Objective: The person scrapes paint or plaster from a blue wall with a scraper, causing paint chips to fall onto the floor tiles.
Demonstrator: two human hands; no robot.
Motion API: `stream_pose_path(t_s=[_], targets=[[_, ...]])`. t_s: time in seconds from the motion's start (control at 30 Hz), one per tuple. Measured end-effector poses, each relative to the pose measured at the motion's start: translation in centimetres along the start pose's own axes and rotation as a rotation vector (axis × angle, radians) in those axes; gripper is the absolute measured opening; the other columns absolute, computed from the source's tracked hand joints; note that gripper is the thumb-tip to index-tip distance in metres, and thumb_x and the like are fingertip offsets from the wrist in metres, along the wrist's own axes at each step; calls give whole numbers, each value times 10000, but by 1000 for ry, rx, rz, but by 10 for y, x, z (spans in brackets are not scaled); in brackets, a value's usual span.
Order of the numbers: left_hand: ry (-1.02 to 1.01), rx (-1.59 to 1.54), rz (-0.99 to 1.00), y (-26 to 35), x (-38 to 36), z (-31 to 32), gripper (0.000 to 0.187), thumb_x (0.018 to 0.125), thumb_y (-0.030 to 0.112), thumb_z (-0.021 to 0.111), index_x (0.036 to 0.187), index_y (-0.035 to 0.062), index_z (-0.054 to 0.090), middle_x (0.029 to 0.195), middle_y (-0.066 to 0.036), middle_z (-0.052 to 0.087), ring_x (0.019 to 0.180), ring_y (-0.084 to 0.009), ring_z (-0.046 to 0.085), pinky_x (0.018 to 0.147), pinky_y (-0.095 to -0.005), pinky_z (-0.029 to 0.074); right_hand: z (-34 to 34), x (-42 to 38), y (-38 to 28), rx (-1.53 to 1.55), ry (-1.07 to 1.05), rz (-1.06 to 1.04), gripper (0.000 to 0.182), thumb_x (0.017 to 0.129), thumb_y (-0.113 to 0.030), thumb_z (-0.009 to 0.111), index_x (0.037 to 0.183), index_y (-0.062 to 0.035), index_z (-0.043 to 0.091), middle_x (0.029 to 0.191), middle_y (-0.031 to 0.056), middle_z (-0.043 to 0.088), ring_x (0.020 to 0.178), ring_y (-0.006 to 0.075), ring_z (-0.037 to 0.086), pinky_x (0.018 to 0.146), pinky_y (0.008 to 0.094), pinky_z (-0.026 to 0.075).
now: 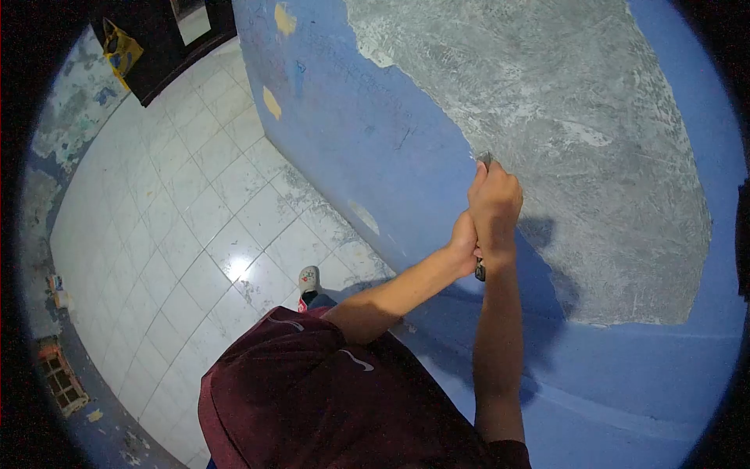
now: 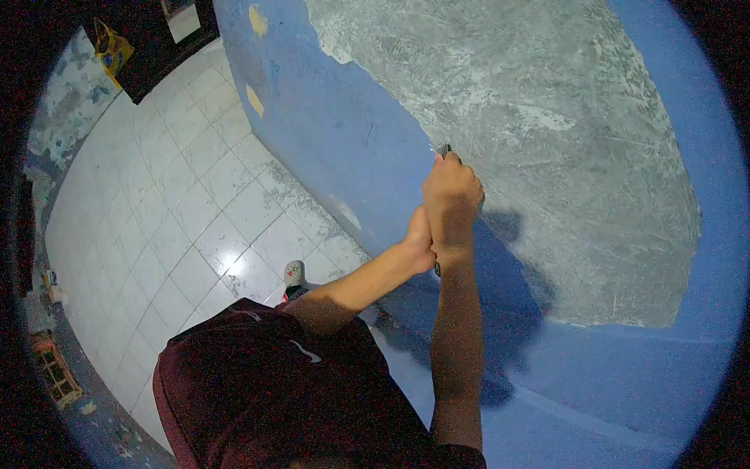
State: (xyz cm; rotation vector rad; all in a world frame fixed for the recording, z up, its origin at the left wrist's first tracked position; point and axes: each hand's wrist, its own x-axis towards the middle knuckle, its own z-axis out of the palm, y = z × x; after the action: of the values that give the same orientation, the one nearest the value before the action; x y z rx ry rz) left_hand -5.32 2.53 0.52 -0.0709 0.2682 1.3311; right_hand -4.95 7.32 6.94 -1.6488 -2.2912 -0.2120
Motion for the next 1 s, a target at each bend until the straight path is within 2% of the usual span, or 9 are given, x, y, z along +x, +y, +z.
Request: stream_pose_path(t_s=[0.17,0.3,0.37,0.47,0.6,0.7,0.77,0.9,1.0], targets=[[8,-8,-16,10,3,-2,377,1009,353,321,863,110,570,625,26,527,378,-77,366,327,-237,244,7,4,-8,49,103,-53,294,933,-238,571,834,25,657,728,250,654,710,447,651,665,510,518],[7,-6,-12,5,8,0,385,1013,381,322,886,118,573,649,26,540,402,-82,406,343,-238,273,7,7,-6,-24,-26,-1,291,934,-243,570,844,19,661,734,253,655,727,446,652,678,509,518],[170,-88,47,6,0,23,378,1012,389,321,912,122,570,682,21,556,426,-88,440,355,-241,299,5,6,-4,-25,28,-41,288,938,-250,564,861,8,666,745,251,659,746,444,653,695,508,517],[-11,-33,38,-2,2,6,374,1009,390,325,929,114,565,703,14,562,442,-91,455,351,-240,302,-4,3,-1,-44,3,-17,279,938,-253,563,871,-5,672,751,244,662,755,439,655,705,509,516],[46,-57,-47,1,-2,-10,376,1004,391,328,921,110,563,695,11,557,442,-91,454,343,-241,295,-6,-4,-7,33,20,0,286,935,-260,565,862,-5,674,758,243,664,758,443,652,712,510,514],[-362,-17,-97,5,9,-33,329,993,377,413,1040,105,592,881,-16,624,775,-157,621,665,-329,527,2,5,-6,-72,-36,27,292,933,-263,565,856,-3,674,756,243,663,766,445,652,719,508,516],[39,-44,-66,10,4,-3,372,997,382,331,890,112,563,705,6,564,438,-93,450,336,-243,284,9,10,-6,-108,3,7,311,938,-277,560,865,4,674,772,246,668,773,442,657,723,501,521],[-88,-56,0,4,9,-1,376,998,386,344,871,111,566,676,4,556,417,-90,431,333,-245,277,0,10,-9,-25,-40,39,325,944,-286,555,877,8,677,790,254,670,780,442,660,730,500,524],[166,-181,46,5,-2,27,380,998,387,354,850,109,567,626,9,536,384,-88,394,331,-246,262,-10,9,-10,-71,-52,6,327,948,-284,551,886,11,679,806,262,671,781,447,660,731,505,525]])
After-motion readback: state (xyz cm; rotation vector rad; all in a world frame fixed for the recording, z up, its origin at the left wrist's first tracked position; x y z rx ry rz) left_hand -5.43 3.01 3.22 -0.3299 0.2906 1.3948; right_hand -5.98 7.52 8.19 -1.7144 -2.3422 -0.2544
